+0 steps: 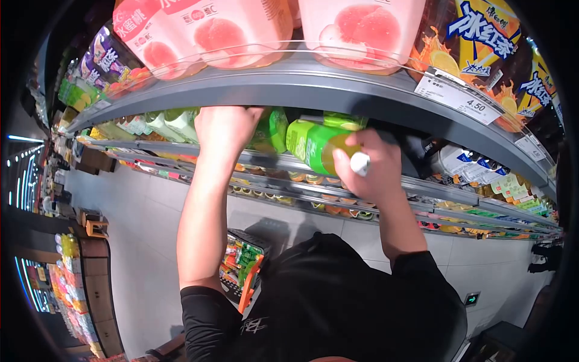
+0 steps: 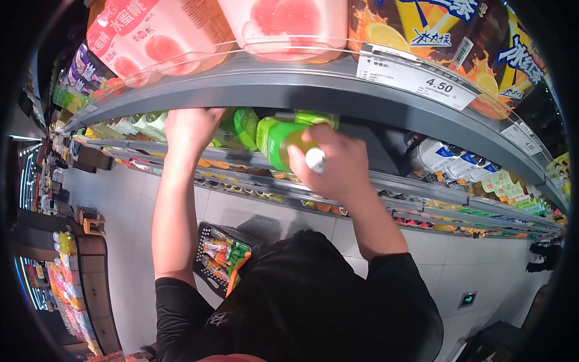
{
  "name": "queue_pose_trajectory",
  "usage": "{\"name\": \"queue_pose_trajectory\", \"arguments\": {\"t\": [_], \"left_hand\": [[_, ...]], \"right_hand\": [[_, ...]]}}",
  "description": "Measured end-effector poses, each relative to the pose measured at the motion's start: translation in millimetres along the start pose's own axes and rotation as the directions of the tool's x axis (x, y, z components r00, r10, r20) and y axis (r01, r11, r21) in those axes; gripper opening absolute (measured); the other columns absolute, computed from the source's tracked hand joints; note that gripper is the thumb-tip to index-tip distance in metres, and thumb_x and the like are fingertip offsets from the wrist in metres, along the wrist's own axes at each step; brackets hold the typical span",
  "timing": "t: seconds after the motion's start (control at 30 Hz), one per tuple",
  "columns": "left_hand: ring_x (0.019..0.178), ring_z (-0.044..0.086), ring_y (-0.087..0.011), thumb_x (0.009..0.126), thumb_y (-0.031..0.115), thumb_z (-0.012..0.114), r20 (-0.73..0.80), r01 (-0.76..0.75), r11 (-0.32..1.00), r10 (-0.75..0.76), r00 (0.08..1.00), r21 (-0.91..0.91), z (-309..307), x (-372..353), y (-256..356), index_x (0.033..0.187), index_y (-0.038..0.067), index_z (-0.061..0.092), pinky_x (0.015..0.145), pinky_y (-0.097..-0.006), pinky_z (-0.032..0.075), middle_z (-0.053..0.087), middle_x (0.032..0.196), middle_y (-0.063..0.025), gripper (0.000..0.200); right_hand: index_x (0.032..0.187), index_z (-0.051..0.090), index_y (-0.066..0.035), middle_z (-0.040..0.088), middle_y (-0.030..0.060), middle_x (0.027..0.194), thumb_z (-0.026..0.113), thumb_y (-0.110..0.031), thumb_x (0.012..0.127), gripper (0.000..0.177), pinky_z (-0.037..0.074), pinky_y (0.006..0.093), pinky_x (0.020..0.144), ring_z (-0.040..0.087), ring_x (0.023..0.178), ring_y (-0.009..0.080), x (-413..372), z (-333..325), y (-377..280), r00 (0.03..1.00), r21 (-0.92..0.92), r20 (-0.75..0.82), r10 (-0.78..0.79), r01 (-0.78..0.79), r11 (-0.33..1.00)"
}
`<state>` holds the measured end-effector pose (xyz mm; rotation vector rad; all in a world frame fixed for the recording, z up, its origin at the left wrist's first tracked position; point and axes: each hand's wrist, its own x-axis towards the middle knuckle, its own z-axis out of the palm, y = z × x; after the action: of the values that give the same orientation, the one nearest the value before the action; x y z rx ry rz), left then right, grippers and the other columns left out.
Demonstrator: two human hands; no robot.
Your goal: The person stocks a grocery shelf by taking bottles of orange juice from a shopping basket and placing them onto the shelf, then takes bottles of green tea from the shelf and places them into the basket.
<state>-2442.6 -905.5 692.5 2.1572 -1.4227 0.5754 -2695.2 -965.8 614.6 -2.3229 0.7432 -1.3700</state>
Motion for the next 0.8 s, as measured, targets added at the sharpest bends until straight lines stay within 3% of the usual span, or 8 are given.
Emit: {"name": "queue_pose_trajectory", "arguments": {"t": [0.13,0.23,0.33,0.5,0.57,0.67,0.7,0.8], "left_hand": [[0.081,0.072,-0.0397,0.081,0.038,0.080,-0.074,-0.022,0.999,0.024,0.997,0.029,13,-2,-8,0.103,0.009,0.074,0.077,-0.0500,0.057,0.074,0.088,-0.0167,0.037],[0.076,0.073,-0.0351,0.088,0.033,0.077,0.047,0.183,0.974,-0.179,0.983,-0.130,-2,-18,4,0.104,0.004,0.072,0.073,-0.0432,0.057,0.074,0.095,-0.0177,0.034],[0.063,0.070,-0.0337,0.087,0.028,0.079,-0.266,0.056,0.924,-0.167,0.949,-0.377,9,-42,6,0.096,0.004,0.066,0.062,-0.0400,0.056,0.071,0.072,-0.0126,0.029],[0.056,0.061,-0.0107,0.088,0.015,0.081,-0.468,-0.093,0.825,-0.220,0.856,-0.557,27,-73,-10,0.086,0.004,0.059,0.054,-0.0271,0.051,0.064,0.066,-0.0073,0.025],[0.055,0.059,-0.0133,0.084,0.012,0.083,-0.557,-0.200,0.872,-0.096,0.825,-0.447,18,-84,-14,0.089,0.003,0.060,0.054,-0.0278,0.050,0.063,0.068,-0.0059,0.025],[0.050,0.053,-0.0187,0.079,0.011,0.083,-0.684,-0.413,0.893,0.189,0.704,-0.179,-24,-98,-18,0.094,0.002,0.059,0.049,-0.0315,0.045,0.058,0.066,-0.0051,0.030],[0.047,0.049,-0.0205,0.078,0.011,0.083,-0.658,-0.424,0.867,0.161,0.735,-0.262,-35,-110,-24,0.099,0.002,0.058,0.046,-0.0331,0.040,0.055,0.066,-0.0057,0.033],[0.048,0.041,-0.0173,0.082,0.009,0.077,-0.630,-0.414,0.849,0.131,0.766,-0.328,-73,-149,-47,0.106,0.001,0.054,0.048,-0.0323,0.034,0.047,0.062,-0.0030,0.034]], "right_hand": [[0.109,0.059,-0.009,0.074,0.0112,0.081,0.082,-0.021,0.082,0.037,0.055,0.0312,0.061,0.074,0.068,0.0234,-36,-10,12,0.997,-0.041,0.070,0.038,-0.035,0.999],[0.102,0.057,-0.009,0.069,0.0067,0.075,0.084,-0.028,0.082,0.038,0.051,0.0331,0.055,0.067,0.058,0.0232,-45,-7,22,0.997,-0.007,-0.020,0.072,-0.072,0.997],[0.098,0.057,-0.008,0.066,0.0065,0.073,0.084,-0.028,0.083,0.037,0.050,0.0342,0.054,0.064,0.055,0.0236,-56,4,34,0.988,0.043,-0.136,0.073,-0.067,0.997],[0.097,0.056,-0.002,0.064,0.0109,0.081,0.080,-0.022,0.087,0.033,0.050,0.0315,0.066,0.064,0.069,0.0192,-60,21,45,0.938,0.141,-0.320,0.131,-0.089,0.986],[0.100,0.055,-0.001,0.060,0.0105,0.090,0.079,-0.022,0.088,0.034,0.050,0.0308,0.074,0.061,0.077,0.0184,-63,24,47,0.914,0.212,-0.379,0.145,-0.067,0.975],[0.103,0.053,-0.002,0.057,0.0107,0.094,0.072,-0.021,0.093,0.029,0.050,0.0331,0.078,0.058,0.082,0.0188,-74,22,46,0.888,0.124,-0.457,-0.048,0.117,0.985],[0.105,0.051,-0.002,0.057,0.0112,0.092,0.069,-0.021,0.095,0.027,0.050,0.0341,0.077,0.058,0.082,0.0192,-74,20,43,0.867,0.088,-0.476,-0.146,0.213,0.973],[0.110,0.047,-0.004,0.058,0.0113,0.088,0.066,-0.024,0.098,0.030,0.052,0.0348,0.074,0.059,0.079,0.0184,-71,25,22,0.902,0.494,-0.426,-0.074,0.301,0.816]]}}
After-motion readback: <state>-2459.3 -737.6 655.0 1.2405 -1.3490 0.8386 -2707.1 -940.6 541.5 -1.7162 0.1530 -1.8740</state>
